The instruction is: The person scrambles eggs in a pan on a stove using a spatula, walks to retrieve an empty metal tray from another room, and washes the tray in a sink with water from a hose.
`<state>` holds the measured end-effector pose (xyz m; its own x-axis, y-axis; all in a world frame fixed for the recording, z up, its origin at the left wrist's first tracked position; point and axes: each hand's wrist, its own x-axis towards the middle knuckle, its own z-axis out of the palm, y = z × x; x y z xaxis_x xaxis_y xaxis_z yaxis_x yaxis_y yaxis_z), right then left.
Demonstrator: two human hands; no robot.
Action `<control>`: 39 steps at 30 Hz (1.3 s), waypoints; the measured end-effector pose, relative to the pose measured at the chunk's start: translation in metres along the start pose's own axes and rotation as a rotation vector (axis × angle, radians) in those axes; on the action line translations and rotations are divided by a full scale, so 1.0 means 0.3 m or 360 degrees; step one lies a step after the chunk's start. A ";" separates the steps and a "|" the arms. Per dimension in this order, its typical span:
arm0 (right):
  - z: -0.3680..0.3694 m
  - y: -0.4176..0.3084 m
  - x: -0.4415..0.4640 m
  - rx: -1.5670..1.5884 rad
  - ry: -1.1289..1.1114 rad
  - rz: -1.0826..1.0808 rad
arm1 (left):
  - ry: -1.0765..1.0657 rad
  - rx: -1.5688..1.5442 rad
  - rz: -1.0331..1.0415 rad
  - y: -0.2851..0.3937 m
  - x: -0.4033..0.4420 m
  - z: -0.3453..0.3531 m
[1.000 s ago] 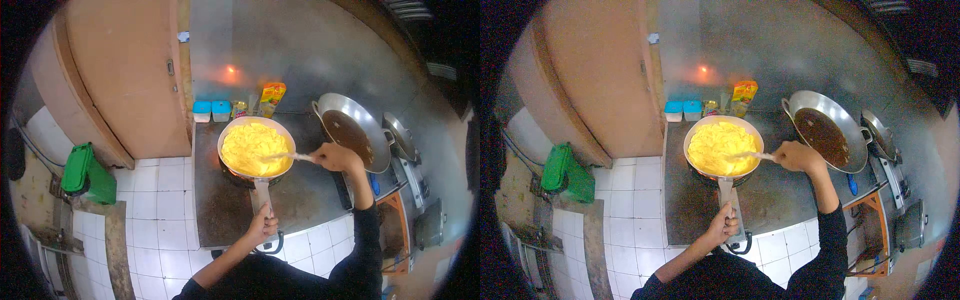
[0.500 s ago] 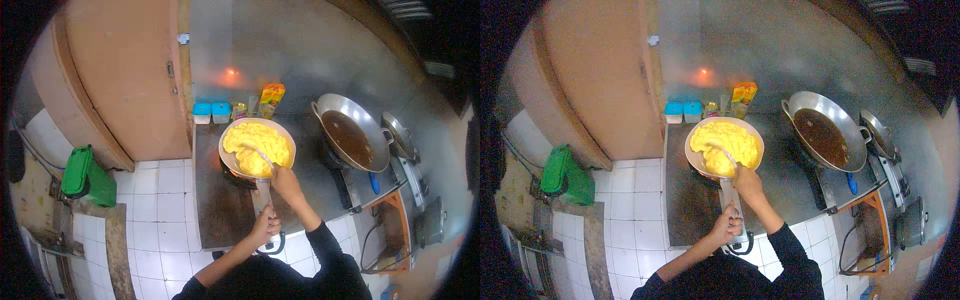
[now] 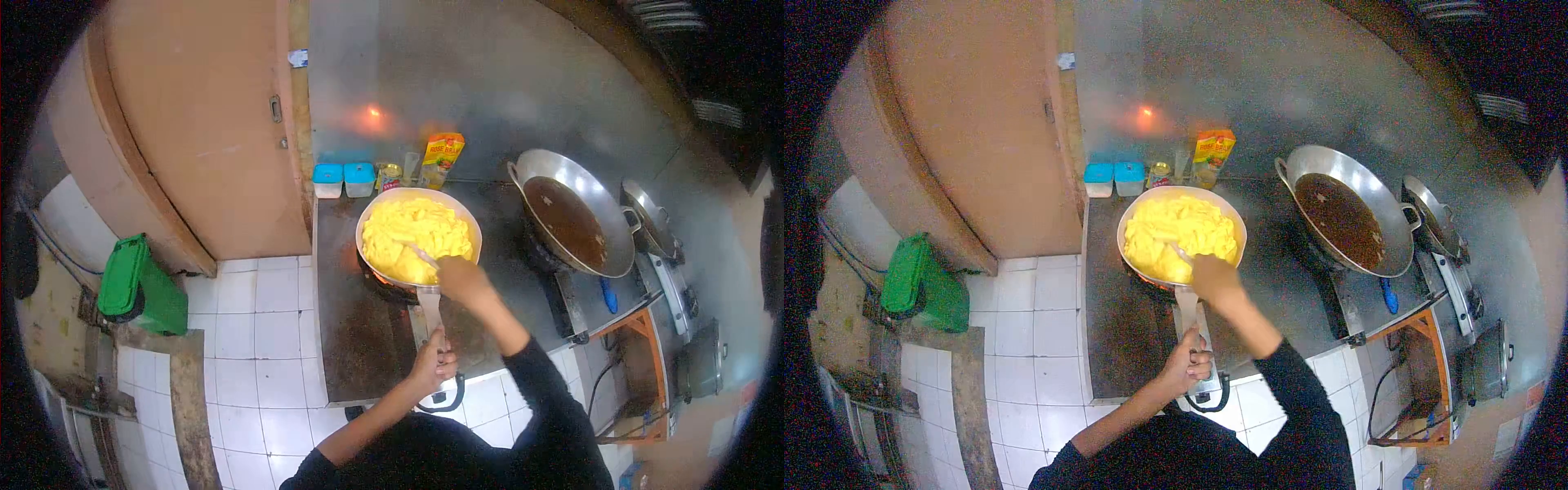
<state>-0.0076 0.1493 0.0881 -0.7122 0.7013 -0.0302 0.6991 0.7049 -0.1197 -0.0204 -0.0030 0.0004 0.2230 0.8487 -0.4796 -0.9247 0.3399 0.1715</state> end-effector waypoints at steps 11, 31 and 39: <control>-0.341 0.021 -0.165 0.0464 -0.0680 0.0227 | -0.0054 -0.0029 -0.0066 0.008 -0.011 0.007; 0.055 0.008 0.106 0.0134 0.0386 0.0478 | -0.0096 0.0014 -0.0042 0.009 0.000 -0.005; -0.038 0.022 0.003 -0.0056 -0.0018 0.0097 | -0.0071 0.0079 0.0035 -0.004 0.008 -0.016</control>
<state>-0.0029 0.1558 0.0985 -0.6689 0.7418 -0.0479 0.7428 0.6644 -0.0822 -0.0203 -0.0032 -0.0050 0.2176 0.8730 -0.4365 -0.9133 0.3399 0.2243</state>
